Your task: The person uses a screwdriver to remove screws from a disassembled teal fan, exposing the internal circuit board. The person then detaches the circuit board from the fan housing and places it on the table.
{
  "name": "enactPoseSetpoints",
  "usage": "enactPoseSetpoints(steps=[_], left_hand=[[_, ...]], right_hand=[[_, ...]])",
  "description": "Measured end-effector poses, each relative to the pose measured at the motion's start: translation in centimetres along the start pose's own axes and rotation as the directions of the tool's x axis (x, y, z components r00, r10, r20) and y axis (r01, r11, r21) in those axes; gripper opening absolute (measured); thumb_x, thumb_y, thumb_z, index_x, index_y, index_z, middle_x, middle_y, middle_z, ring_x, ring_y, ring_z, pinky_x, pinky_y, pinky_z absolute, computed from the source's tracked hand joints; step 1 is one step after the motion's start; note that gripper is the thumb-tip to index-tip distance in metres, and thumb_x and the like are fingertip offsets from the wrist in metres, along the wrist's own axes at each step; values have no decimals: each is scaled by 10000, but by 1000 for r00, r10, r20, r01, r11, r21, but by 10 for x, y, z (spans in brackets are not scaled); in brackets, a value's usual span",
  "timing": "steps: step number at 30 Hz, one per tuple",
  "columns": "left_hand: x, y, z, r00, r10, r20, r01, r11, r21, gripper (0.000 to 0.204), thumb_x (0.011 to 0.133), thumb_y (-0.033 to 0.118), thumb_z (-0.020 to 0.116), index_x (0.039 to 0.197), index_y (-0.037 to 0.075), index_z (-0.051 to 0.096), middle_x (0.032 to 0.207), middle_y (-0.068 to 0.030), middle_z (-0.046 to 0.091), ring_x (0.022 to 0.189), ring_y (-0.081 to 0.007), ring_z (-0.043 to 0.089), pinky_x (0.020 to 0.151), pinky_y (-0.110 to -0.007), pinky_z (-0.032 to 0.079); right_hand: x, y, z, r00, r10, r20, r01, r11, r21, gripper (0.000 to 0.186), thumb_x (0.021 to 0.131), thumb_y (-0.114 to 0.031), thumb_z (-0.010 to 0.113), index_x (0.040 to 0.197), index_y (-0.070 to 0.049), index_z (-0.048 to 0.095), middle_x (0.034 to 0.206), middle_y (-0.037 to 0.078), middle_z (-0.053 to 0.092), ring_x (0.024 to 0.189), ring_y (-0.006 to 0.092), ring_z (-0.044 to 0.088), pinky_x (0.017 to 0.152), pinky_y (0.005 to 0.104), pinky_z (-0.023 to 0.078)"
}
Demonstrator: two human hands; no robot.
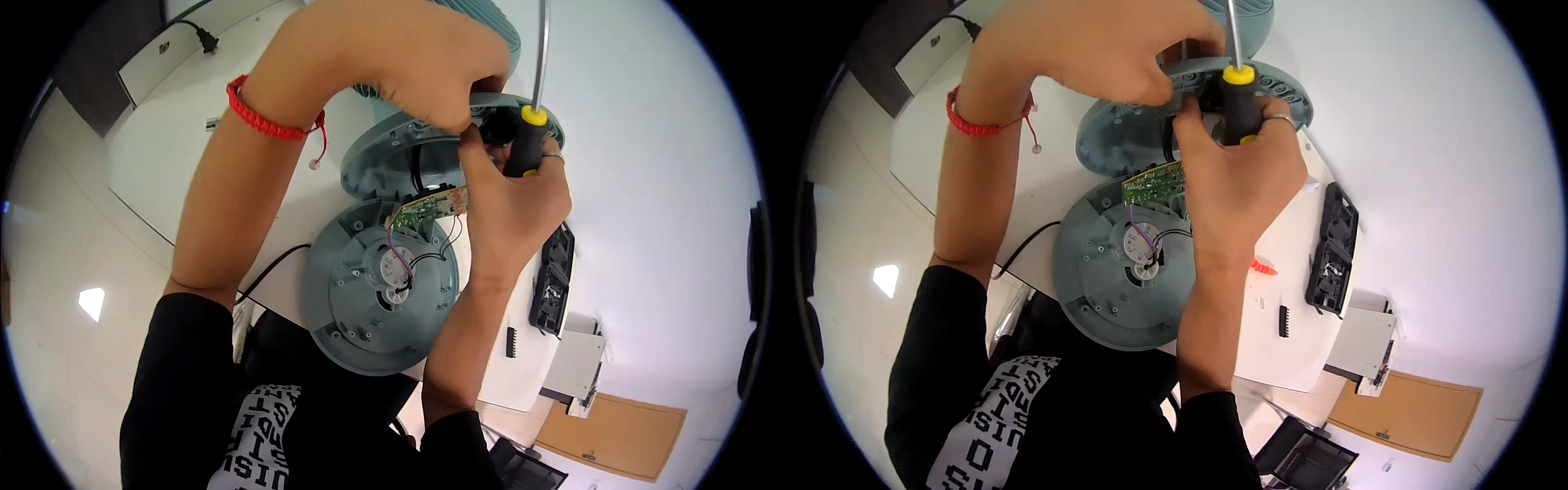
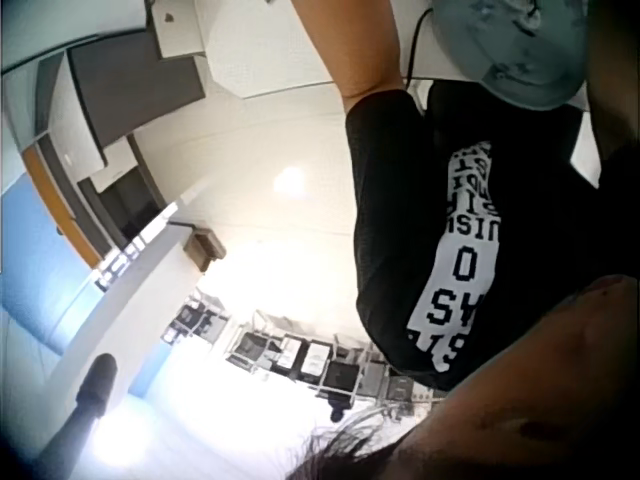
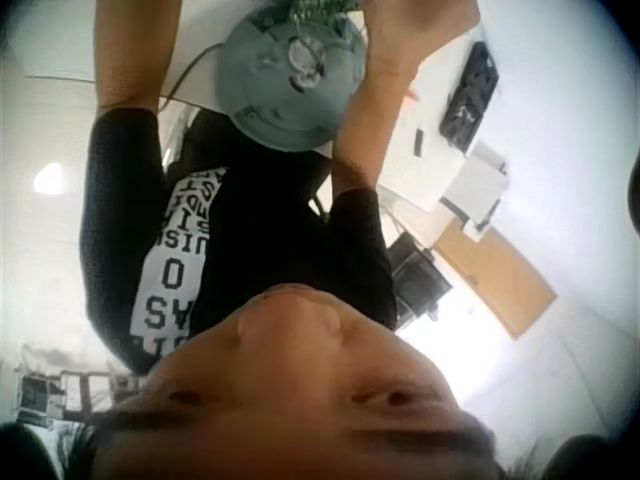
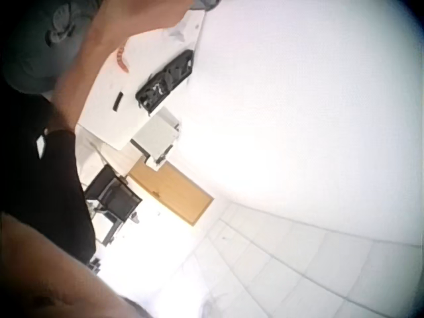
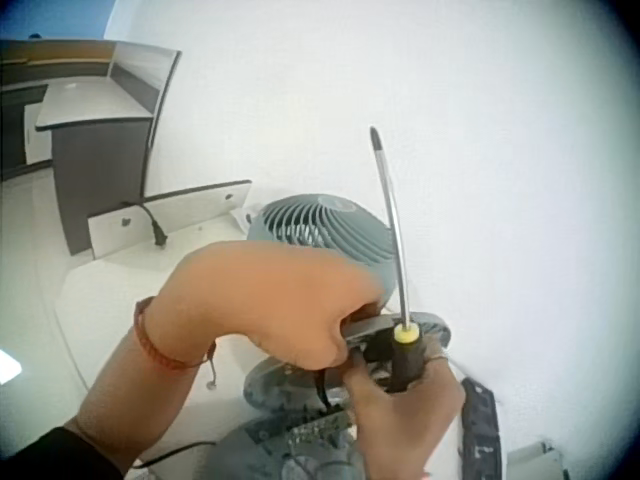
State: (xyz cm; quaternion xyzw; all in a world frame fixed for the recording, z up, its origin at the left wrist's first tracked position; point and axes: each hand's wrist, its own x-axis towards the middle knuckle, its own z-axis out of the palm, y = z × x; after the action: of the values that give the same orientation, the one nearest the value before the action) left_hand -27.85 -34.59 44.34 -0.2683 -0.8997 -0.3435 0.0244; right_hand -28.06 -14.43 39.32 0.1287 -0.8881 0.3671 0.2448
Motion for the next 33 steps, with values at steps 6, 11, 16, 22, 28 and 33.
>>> enactPoseSetpoints(steps=[6,11,16,22,28,33], left_hand=[[9,16,-12,976,-162,143,167,986,-22,254,798,175,665,908,-53,642,809,-209,655,732,-313,624,661,-397,482],[14,15,-8,981,-156,111,156,988,5,262,800,179,674,923,-51,654,833,-214,666,744,-304,633,664,-401,484],[18,-26,30,979,89,-182,-63,987,145,332,731,172,739,986,-30,673,855,-180,648,767,-333,623,693,-400,499],[28,-17,32,989,50,-143,-31,991,131,412,786,217,828,1057,-10,617,880,-136,592,793,-282,564,724,-369,479],[35,-14,39,978,89,-186,-54,981,185,417,794,205,821,1086,-4,608,976,-173,626,897,-363,605,784,-404,492],[36,-16,44,965,147,-219,-99,972,215,487,783,137,810,1183,0,570,1094,-199,622,1061,-422,598,886,-452,488]], right_hand=[[-5,33,11,999,-28,-18,33,892,451,281,806,-78,865,980,5,662,812,-13,634,728,66,565,656,217,461],[-7,46,13,999,-39,26,17,829,559,228,857,18,803,922,-22,588,898,3,632,818,60,567,720,204,466],[-5,51,13,1000,7,28,-24,736,676,285,868,4,803,852,-48,523,912,10,632,806,75,553,733,205,455],[-3,53,9,999,13,35,-30,832,554,189,870,-55,822,896,-11,639,828,-12,630,747,46,533,680,205,442],[2,57,11,998,54,36,-65,824,562,199,876,-92,824,966,16,683,750,-30,595,674,37,517,606,220,436],[17,60,1,992,24,128,-99,776,623,191,868,-67,809,974,25,679,764,-21,602,692,54,538,624,232,456]])
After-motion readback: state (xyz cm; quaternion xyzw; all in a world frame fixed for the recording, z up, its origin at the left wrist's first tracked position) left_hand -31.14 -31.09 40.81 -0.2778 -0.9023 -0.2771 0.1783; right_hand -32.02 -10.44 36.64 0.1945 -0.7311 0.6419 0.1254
